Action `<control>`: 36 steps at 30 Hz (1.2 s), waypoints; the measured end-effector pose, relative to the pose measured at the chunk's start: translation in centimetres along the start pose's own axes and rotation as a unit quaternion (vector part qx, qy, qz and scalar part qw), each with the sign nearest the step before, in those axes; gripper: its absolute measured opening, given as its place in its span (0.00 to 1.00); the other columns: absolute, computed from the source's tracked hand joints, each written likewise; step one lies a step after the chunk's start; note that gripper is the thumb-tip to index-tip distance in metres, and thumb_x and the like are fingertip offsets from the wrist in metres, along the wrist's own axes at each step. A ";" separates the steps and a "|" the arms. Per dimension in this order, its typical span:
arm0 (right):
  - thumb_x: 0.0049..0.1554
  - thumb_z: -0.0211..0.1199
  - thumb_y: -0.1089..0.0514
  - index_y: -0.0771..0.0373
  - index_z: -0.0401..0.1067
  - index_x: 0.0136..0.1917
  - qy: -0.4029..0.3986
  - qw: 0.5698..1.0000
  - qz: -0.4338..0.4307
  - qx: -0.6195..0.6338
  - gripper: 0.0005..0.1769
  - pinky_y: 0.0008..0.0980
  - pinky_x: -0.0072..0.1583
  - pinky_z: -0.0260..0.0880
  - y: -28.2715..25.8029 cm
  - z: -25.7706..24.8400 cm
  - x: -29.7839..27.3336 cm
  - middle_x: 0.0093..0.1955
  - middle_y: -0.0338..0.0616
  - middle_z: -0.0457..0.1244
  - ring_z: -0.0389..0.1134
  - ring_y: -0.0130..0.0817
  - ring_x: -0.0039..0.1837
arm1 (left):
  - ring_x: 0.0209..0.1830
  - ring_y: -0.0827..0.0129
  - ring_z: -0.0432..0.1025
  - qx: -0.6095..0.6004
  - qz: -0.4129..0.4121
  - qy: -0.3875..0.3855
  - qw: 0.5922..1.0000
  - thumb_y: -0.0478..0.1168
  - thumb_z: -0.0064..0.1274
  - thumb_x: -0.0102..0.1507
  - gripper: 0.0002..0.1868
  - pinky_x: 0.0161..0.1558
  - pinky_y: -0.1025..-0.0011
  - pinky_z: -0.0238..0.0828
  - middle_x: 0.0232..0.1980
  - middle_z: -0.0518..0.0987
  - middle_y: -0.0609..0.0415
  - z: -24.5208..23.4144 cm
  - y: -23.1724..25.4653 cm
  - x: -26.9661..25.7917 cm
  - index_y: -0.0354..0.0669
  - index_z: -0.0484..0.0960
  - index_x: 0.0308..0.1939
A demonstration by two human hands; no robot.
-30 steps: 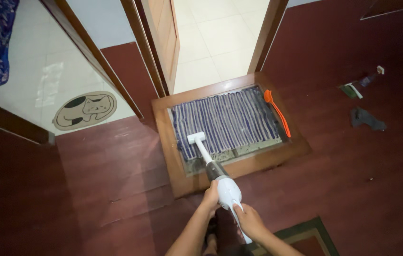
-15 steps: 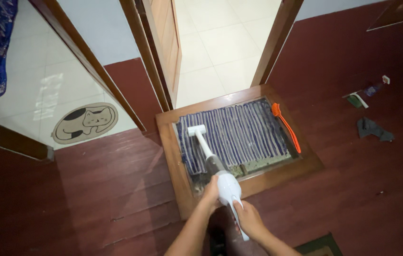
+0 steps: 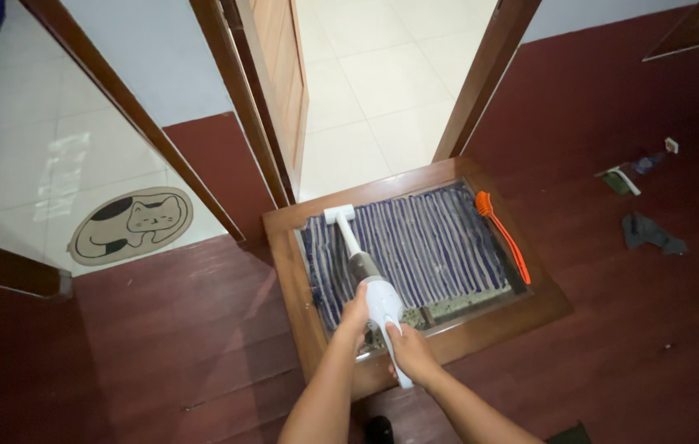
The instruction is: The person scrubs a striped rug placed on a low wooden table using an orange brush, then lifts and shakes the rug to remove debris. Afterward, they vacuum the rug with a handheld vacuum cleaner.
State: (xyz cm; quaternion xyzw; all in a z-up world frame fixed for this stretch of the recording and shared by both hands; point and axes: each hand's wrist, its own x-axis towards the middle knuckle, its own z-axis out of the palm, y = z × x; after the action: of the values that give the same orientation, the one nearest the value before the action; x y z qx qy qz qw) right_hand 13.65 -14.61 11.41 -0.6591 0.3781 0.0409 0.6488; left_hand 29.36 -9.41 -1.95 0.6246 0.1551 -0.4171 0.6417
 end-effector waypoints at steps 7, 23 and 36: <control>0.65 0.47 0.41 0.63 0.68 0.45 -0.042 0.995 0.079 0.034 0.23 0.36 0.27 0.63 0.3 -1.4 -2.5 0.30 0.45 0.61 0.63 0.35 0.24 | 0.51 0.60 0.79 0.009 -0.008 0.006 1.000 0.67 0.46 0.64 0.41 0.52 0.65 0.74 0.54 0.84 0.44 0.0 -2.0 -2.5 0.29 0.82 0.57; 0.65 0.47 0.35 0.63 0.70 0.46 -0.068 0.988 0.141 0.009 0.29 0.35 0.27 0.64 2.4 -5.0 -10.4 0.30 0.44 0.60 0.62 0.34 0.24 | 0.51 0.57 0.80 -0.044 -0.041 -0.046 0.997 0.65 0.43 0.66 0.37 0.49 0.60 0.78 0.55 0.84 0.43 1.2 -8.3 -10.7 0.34 0.81 0.58; 0.65 0.47 0.35 0.64 0.67 0.43 -0.090 0.984 0.151 0.001 0.29 0.36 0.27 0.64 7.0 -8.4 -15.9 0.29 0.44 0.59 0.62 0.35 0.24 | 0.48 0.59 0.80 -0.097 -0.026 -0.067 0.993 0.64 0.43 0.67 0.36 0.46 0.62 0.78 0.52 0.84 0.45 2.7 -15.7 -14.2 0.34 0.81 0.58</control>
State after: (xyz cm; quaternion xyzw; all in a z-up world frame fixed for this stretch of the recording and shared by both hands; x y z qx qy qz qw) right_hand -5.20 -14.02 15.58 -0.5876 0.4133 0.1976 0.6670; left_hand 8.47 -5.07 -1.78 0.5256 0.1682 -0.4574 0.6973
